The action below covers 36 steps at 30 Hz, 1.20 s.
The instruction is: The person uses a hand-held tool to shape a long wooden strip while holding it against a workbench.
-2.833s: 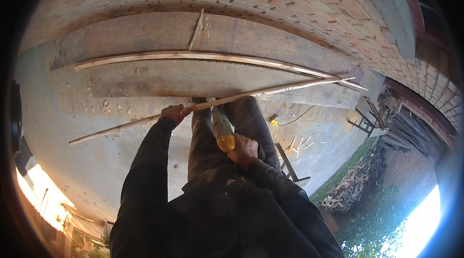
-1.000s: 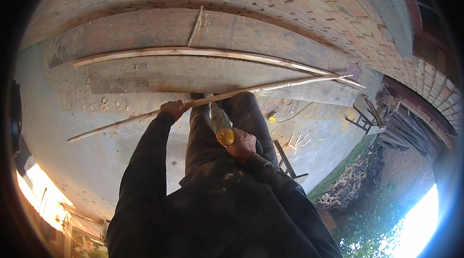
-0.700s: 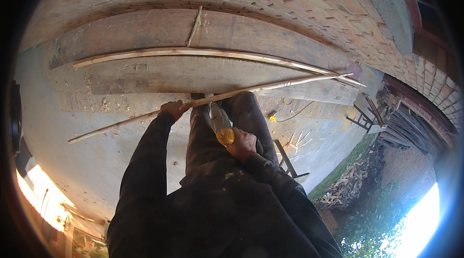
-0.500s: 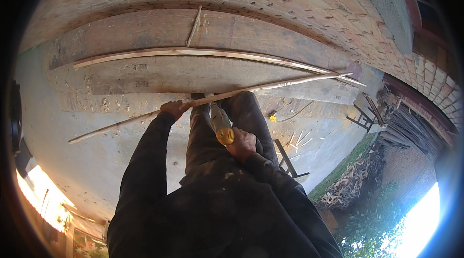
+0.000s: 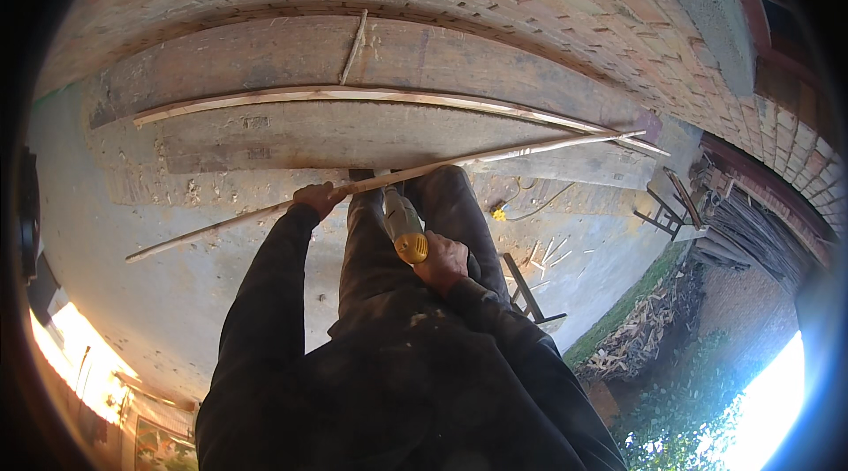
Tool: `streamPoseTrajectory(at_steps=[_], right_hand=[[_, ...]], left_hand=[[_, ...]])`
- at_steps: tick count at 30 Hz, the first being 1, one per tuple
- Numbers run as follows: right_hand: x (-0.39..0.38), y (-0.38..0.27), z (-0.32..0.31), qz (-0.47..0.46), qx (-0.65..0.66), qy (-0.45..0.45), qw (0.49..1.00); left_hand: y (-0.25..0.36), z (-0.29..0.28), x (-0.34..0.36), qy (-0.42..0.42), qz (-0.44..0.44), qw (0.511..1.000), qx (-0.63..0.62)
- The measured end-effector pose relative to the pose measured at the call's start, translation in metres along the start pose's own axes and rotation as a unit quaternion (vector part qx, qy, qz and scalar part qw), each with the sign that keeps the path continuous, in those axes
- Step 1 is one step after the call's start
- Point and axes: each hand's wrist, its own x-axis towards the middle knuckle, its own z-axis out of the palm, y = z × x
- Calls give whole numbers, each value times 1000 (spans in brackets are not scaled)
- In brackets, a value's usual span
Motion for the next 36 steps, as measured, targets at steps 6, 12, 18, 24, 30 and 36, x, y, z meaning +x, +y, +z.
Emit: streamPoseTrajectory(at_steps=[6,12,18,24,30,36], right_hand=[[1,1,1,-7,5,8,1000],[1,-1,0,-9,23,15,1000],[6,3,8,9,-1,2,1000],[12,1,9,2,25,0,1000],[8,-7,-5,-21,23,-6,1000],[-1,-5,-9,-42,17,-13,999]], left_hand=[[-2,4,2,-1,-6,1000,-2],[0,0,1,-7,-3,1000,-2],[-7,8,3,-1,7,1000,-3],[-3,4,1,-1,-4,1000,5],[-3,8,-1,15,-12,1000,10],[1,8,-7,43,-8,999,11]])
